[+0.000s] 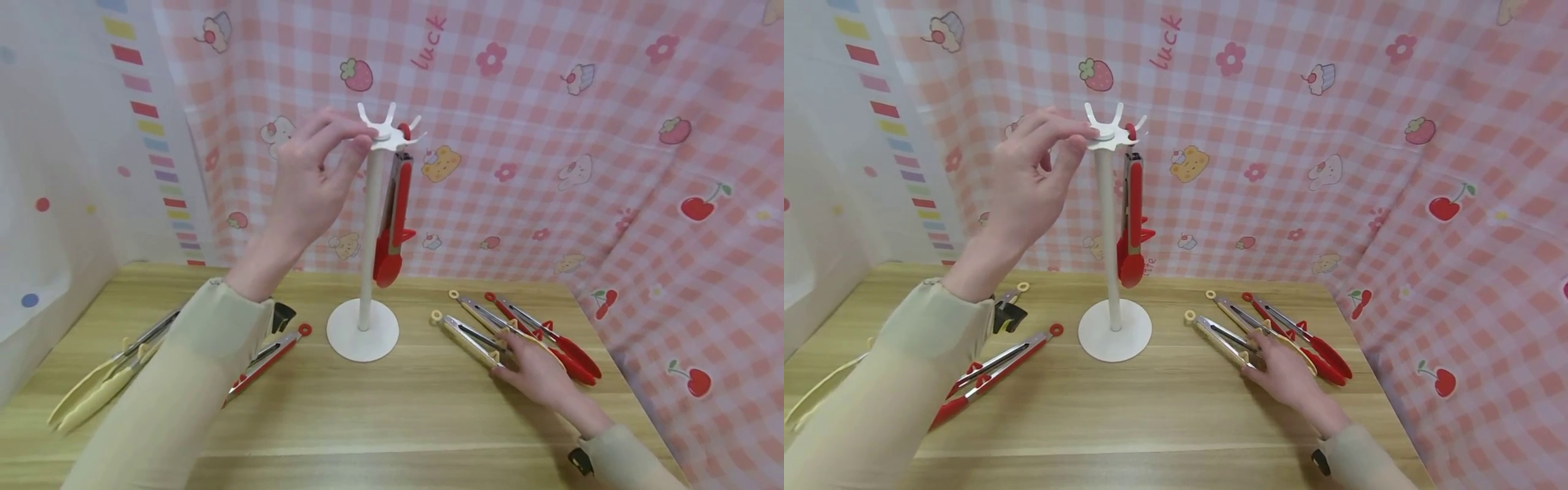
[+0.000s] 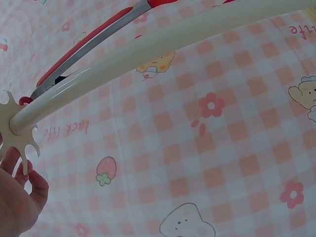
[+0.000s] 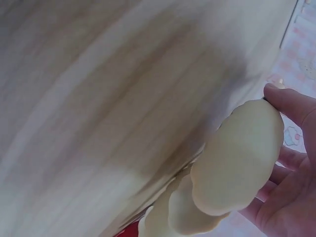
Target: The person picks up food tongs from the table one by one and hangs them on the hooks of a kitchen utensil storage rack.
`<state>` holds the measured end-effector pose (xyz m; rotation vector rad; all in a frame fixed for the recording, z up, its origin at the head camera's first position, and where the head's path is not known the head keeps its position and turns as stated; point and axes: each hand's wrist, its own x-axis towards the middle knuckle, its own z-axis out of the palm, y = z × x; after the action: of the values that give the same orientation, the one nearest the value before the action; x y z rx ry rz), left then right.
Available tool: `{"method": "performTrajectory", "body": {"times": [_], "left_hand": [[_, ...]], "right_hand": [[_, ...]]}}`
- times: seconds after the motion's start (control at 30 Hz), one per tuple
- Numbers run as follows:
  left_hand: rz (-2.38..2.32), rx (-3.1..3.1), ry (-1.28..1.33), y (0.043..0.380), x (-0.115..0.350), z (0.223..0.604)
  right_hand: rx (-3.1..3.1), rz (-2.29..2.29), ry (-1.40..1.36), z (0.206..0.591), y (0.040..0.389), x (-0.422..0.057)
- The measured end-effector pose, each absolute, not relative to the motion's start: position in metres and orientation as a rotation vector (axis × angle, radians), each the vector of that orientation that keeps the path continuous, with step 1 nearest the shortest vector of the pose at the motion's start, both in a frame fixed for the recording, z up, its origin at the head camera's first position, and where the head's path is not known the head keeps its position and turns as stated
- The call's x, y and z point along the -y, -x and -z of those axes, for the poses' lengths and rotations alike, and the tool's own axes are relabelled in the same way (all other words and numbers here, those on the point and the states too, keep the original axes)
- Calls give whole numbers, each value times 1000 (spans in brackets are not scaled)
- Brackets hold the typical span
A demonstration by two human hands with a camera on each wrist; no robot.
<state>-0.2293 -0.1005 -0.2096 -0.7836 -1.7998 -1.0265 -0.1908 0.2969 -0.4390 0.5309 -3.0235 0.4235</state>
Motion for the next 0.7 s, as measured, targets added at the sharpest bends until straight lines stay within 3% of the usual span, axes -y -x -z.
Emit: {"method": "performTrajectory", "body": {"times": [0.7], "left_hand": [[1044, 1784, 766, 230, 98, 213]], "right_hand": [[2766, -691, -422, 412, 182, -277]]}}
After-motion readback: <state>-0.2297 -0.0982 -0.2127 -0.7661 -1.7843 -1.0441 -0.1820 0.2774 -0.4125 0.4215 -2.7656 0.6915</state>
